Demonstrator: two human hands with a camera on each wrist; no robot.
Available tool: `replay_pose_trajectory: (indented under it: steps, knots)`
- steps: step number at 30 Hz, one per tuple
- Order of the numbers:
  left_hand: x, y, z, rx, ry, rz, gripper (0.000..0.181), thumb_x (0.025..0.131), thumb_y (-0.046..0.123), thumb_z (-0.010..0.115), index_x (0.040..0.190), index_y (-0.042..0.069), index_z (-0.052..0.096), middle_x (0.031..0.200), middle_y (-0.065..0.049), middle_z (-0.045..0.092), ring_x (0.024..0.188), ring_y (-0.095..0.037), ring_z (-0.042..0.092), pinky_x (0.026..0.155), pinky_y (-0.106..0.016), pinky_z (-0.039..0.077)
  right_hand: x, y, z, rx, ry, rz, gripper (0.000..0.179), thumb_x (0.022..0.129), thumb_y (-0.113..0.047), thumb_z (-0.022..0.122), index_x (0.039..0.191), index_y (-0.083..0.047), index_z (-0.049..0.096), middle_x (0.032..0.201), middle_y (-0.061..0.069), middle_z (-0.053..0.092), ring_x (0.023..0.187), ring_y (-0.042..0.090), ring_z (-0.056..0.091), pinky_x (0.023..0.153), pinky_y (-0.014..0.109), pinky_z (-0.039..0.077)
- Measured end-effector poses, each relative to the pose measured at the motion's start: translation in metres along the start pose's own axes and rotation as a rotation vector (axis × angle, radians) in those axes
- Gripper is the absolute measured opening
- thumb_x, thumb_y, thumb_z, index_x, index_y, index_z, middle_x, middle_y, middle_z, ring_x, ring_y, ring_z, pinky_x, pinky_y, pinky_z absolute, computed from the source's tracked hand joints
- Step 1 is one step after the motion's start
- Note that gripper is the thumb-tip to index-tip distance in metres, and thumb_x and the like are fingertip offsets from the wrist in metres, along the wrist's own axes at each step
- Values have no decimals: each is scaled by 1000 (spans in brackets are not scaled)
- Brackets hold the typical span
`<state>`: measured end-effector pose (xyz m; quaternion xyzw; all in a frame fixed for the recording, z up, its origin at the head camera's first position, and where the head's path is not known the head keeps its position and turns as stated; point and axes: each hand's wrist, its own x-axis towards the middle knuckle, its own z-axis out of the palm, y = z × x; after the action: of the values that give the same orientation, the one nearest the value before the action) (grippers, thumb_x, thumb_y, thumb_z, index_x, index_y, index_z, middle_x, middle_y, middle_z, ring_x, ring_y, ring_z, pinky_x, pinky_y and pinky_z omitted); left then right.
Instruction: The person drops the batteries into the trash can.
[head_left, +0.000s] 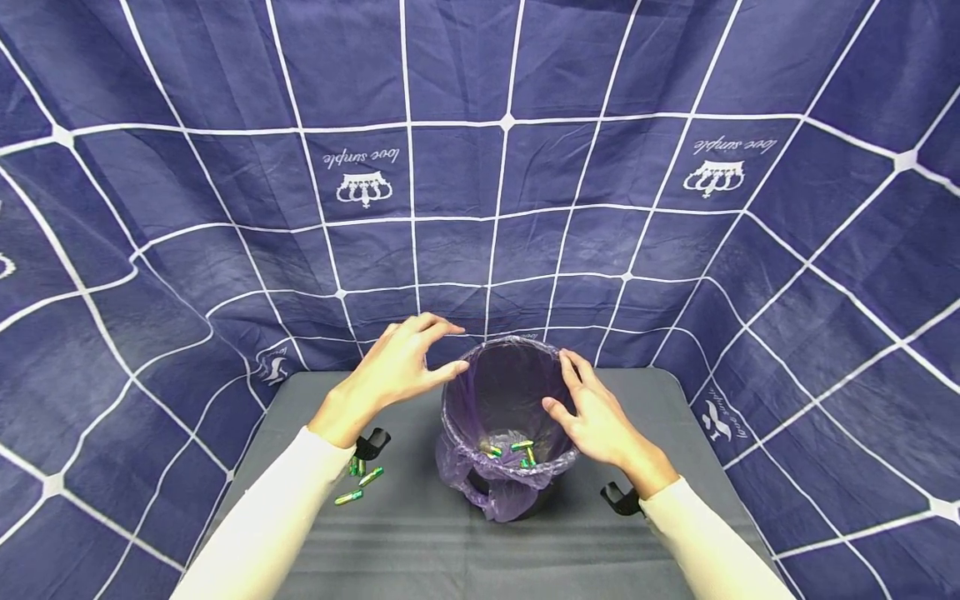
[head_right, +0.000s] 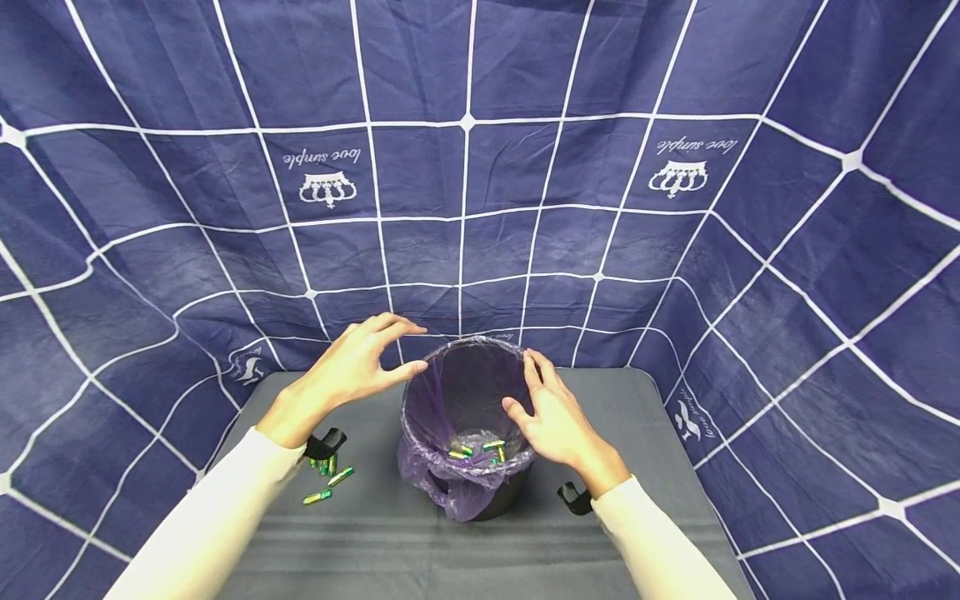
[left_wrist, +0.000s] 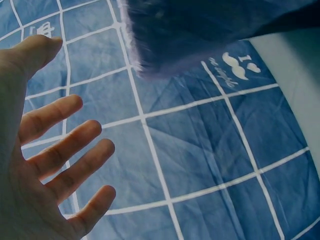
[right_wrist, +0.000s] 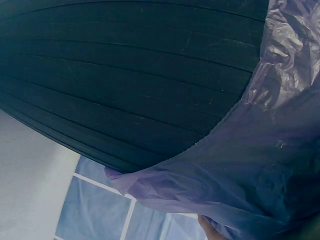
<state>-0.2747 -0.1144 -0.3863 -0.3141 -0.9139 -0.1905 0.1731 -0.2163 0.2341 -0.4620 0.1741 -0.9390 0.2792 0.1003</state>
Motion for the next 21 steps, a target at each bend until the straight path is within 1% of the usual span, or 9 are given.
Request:
replay_pose_trajectory:
  steps: [4, 7, 10, 12, 16, 18, 21]
  knots:
    - [-14, -11, 1, 7, 19, -2, 52, 100, 49, 90, 144, 21, 81, 141, -6, 79, 134, -35, 78, 109, -66, 59, 0, -1, 0, 0, 4, -4, 84, 115, -35, 68, 178, 8, 33, 186, 28, 35, 165, 55, 51, 130, 74, 46]
    - [-25, -18, 3, 8, 27, -22, 52, 100, 48, 91, 144, 21, 81, 141, -7, 79, 133, -35, 78, 106, -66, 60, 0, -1, 0, -5, 10, -3, 84, 115, -35, 69, 178, 8, 33, 186, 28, 36, 165, 54, 51, 130, 73, 46]
    - [-36, -24, 4, 11, 39, -43, 51, 100, 47, 91, 144, 21, 81, 142, -7, 78, 135, -36, 77, 108, -67, 59, 0, -1, 0, -8, 14, -4, 84, 115, -35, 68, 178, 8, 34, 186, 28, 36, 165, 53, 51, 130, 73, 46]
    - [-44, -29, 6, 11, 49, -45, 50, 100, 45, 91, 143, 21, 81, 142, -6, 79, 135, -36, 77, 109, -68, 59, 0, -1, 0, -5, 11, -4, 83, 116, -35, 68, 178, 8, 34, 186, 28, 36, 165, 54, 51, 130, 73, 47]
    - [-59, -37, 11, 15, 66, -44, 48, 98, 43, 93, 139, 19, 83, 140, -6, 80, 133, -37, 79, 103, -68, 60, 0, -1, 0, 0, 5, -1, 83, 116, -34, 68, 178, 8, 34, 186, 28, 36, 165, 54, 52, 129, 74, 47]
    - [-67, -40, 13, 14, 66, -53, 48, 98, 43, 93, 139, 19, 83, 140, -6, 80, 132, -36, 79, 101, -67, 60, -1, -1, 1, -1, 6, 2, 83, 116, -34, 69, 178, 8, 34, 186, 27, 35, 165, 54, 51, 129, 74, 47]
    - [-80, -44, 17, 11, 70, -68, 48, 98, 43, 94, 138, 19, 83, 138, -5, 80, 130, -36, 80, 102, -67, 61, -1, 0, 2, -4, 7, 4, 84, 115, -34, 69, 179, 7, 33, 186, 27, 35, 165, 54, 51, 130, 73, 46]
